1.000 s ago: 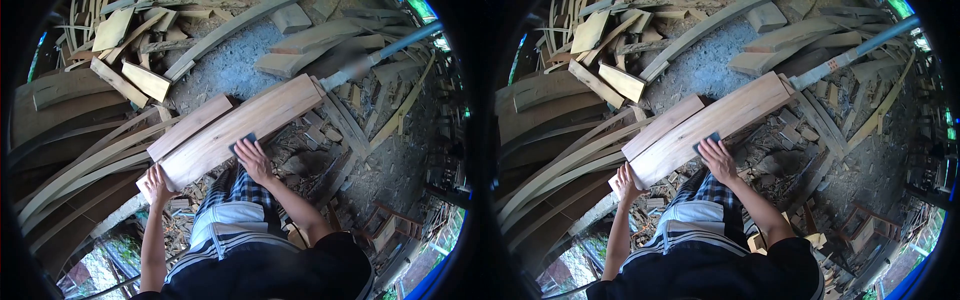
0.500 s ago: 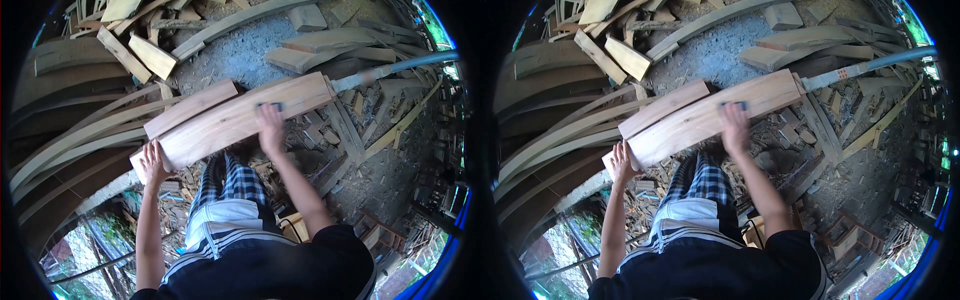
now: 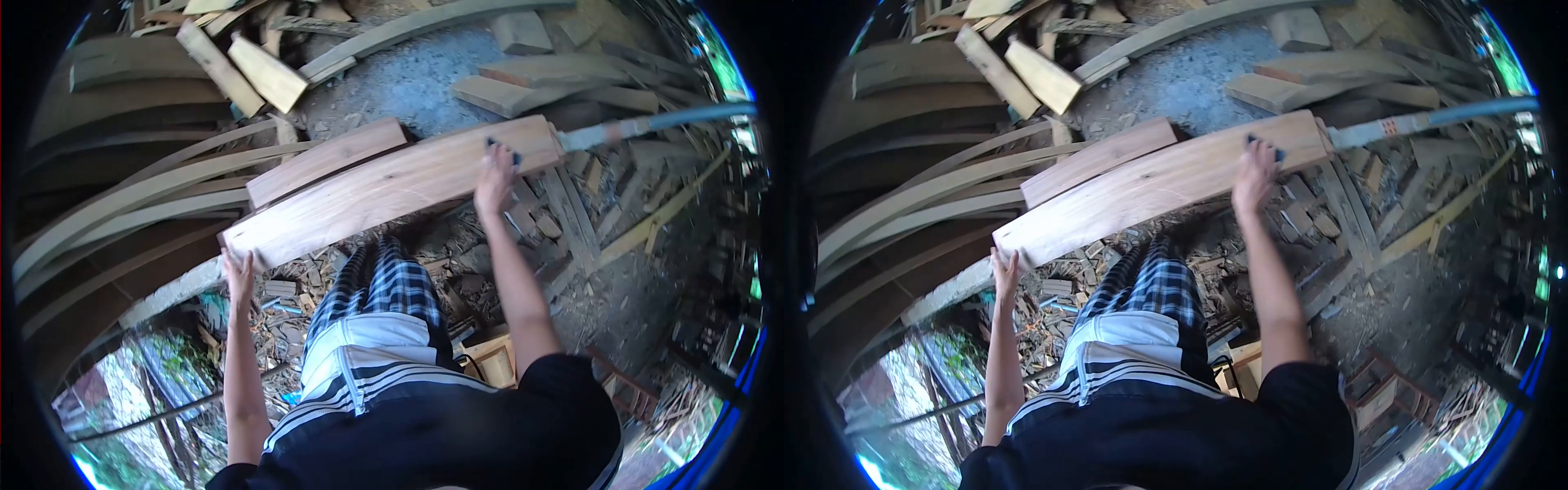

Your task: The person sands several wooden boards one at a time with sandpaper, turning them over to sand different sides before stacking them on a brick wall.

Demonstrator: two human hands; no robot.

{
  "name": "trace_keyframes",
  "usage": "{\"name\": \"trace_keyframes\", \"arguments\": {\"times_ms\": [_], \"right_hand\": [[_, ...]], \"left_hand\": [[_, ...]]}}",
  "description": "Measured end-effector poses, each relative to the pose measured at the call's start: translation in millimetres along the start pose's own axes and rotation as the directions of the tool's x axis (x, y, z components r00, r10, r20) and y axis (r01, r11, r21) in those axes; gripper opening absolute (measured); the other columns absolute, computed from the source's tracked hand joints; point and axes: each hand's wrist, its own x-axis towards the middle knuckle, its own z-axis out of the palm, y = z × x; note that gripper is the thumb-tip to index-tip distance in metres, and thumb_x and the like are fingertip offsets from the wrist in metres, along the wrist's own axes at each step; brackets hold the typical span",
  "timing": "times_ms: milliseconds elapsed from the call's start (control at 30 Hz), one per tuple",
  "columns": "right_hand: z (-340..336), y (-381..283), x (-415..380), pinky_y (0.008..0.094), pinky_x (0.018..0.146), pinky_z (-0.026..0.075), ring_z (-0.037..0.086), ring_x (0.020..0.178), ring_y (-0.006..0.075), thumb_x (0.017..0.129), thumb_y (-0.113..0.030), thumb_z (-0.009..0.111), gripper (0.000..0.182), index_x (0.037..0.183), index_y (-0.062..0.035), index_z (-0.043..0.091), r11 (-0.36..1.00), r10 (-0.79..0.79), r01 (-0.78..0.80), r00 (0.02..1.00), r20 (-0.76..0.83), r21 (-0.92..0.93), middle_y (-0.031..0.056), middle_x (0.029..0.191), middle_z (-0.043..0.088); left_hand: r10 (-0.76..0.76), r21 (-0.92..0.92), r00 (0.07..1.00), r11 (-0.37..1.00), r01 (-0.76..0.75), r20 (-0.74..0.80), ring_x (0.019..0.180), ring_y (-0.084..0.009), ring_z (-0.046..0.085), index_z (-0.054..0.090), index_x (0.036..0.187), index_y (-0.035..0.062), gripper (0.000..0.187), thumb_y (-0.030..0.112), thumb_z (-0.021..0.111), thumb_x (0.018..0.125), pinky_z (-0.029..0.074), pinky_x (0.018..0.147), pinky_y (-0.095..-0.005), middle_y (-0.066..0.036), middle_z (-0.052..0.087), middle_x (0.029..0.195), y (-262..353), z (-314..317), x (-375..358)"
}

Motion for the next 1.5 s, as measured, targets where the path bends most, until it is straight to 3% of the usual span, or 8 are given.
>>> {"name": "trace_keyframes", "arguments": {"times_ms": [67, 100, 300, 567, 600, 933, 1233, 1500], "right_hand": [[4, -81, -49, 0.0496, 0.107, 0.028, 0.042, 0.126, 0.0339, 0.085, -0.012, 0.052, 0.034, 0.118, -0.0061, 0.058, 0.96, -0.238, 0.223, 0.968, 0.075, 0.169, 0.0159, 0.131, 0.05], [4, -118, -76, 0.0467, 0.107, 0.029, 0.043, 0.125, 0.0334, 0.083, -0.011, 0.055, 0.037, 0.119, -0.0086, 0.058, 0.919, -0.358, 0.325, 0.925, 0.13, 0.226, 0.0162, 0.131, 0.051], [-2, -187, -110, 0.042, 0.106, 0.033, 0.049, 0.122, 0.0249, 0.082, -0.005, 0.057, 0.041, 0.121, -0.0134, 0.058, 0.566, -0.801, 0.598, 0.563, 0.205, 0.568, 0.0067, 0.125, 0.057], [18, -25, -16, 0.042, 0.108, 0.025, 0.034, 0.131, 0.032, 0.098, -0.025, 0.036, 0.043, 0.129, 0.0016, 0.048, 0.99, 0.132, -0.129, 0.99, 0.053, -0.056, 0.0181, 0.138, 0.043], [22, -54, -25, 0.0426, 0.109, 0.025, 0.034, 0.132, 0.0318, 0.097, -0.024, 0.037, 0.041, 0.129, 0.0009, 0.049, 0.946, 0.089, -0.116, 0.991, 0.102, 0.302, 0.0173, 0.138, 0.043], [57, -306, -185, 0.0402, 0.11, 0.029, 0.043, 0.128, 0.0221, 0.086, -0.009, 0.054, 0.041, 0.127, -0.0176, 0.053, 0.502, -0.861, 0.671, 0.448, 0.241, 0.545, 0.004, 0.135, 0.049], [35, -76, -58, 0.0462, 0.11, 0.022, 0.033, 0.133, 0.0315, 0.095, -0.023, 0.041, 0.038, 0.128, -0.0079, 0.053, 0.985, 0.126, -0.12, 0.991, 0.05, -0.12, 0.0161, 0.14, 0.041], [79, -360, -197, 0.0398, 0.113, 0.022, 0.034, 0.134, 0.0241, 0.09, -0.008, 0.047, 0.041, 0.131, -0.0148, 0.048, 0.712, -0.671, 0.501, 0.691, 0.268, 0.492, 0.0073, 0.141, 0.042]], "left_hand": [[0.017, -0.42, 1.0, 0.907, -0.017, -0.004, 0.128, -0.0402, 0.033, 0.019, 0.142, -0.0051, 0.078, 0.032, 0.06, 0.087, 0.029, 0.105, -0.0411, -0.03, 0.029, 0.14, -40, 29, 7], [-0.019, -0.069, 0.999, 0.997, 0.017, -0.026, 0.125, -0.0396, 0.038, 0.023, 0.14, -0.0062, 0.074, 0.029, 0.061, 0.087, 0.031, 0.104, -0.0403, -0.029, 0.035, 0.137, -14, 19, -4], [-0.022, -0.087, 0.998, 0.996, 0.027, 0.051, 0.13, -0.0383, 0.031, 0.022, 0.141, -0.0063, 0.068, 0.028, 0.052, 0.09, 0.024, 0.109, -0.0385, -0.028, 0.032, 0.139, -4, 5, -9], [-0.011, -0.078, 1.0, 0.997, 0.013, 0.023, 0.13, -0.0371, 0.034, 0.027, 0.141, -0.0008, 0.056, 0.026, 0.043, 0.094, 0.027, 0.108, -0.039, -0.023, 0.036, 0.14, 2, -2, -16], [-0.047, -0.111, 0.998, 0.993, 0.051, 0.042, 0.129, -0.0362, 0.036, 0.029, 0.14, 0.001, 0.054, 0.025, 0.042, 0.095, 0.029, 0.107, -0.0389, -0.022, 0.037, 0.14, 3, -5, -16], [-0.044, -0.628, 0.995, 0.773, 0.091, 0.09, 0.125, -0.0231, 0.043, 0.03, 0.141, 0.0001, 0.048, 0.018, 0.039, 0.097, 0.033, 0.103, -0.0308, -0.018, 0.044, 0.137, -34, 1, -11], [0.017, -0.233, 0.996, 0.973, 0.005, 0.092, 0.12, -0.0336, 0.048, 0.041, 0.135, 0.0049, 0.043, 0.018, 0.039, 0.095, 0.038, 0.101, -0.0359, -0.02, 0.05, 0.13, -12, -20, -14], [0.046, -0.486, 0.996, 0.874, -0.005, 0.072, 0.123, -0.0257, 0.047, 0.038, 0.135, -0.0034, 0.044, 0.018, 0.04, 0.097, 0.037, 0.101, -0.0324, -0.018, 0.048, 0.134, -33, -9, -11]]}}
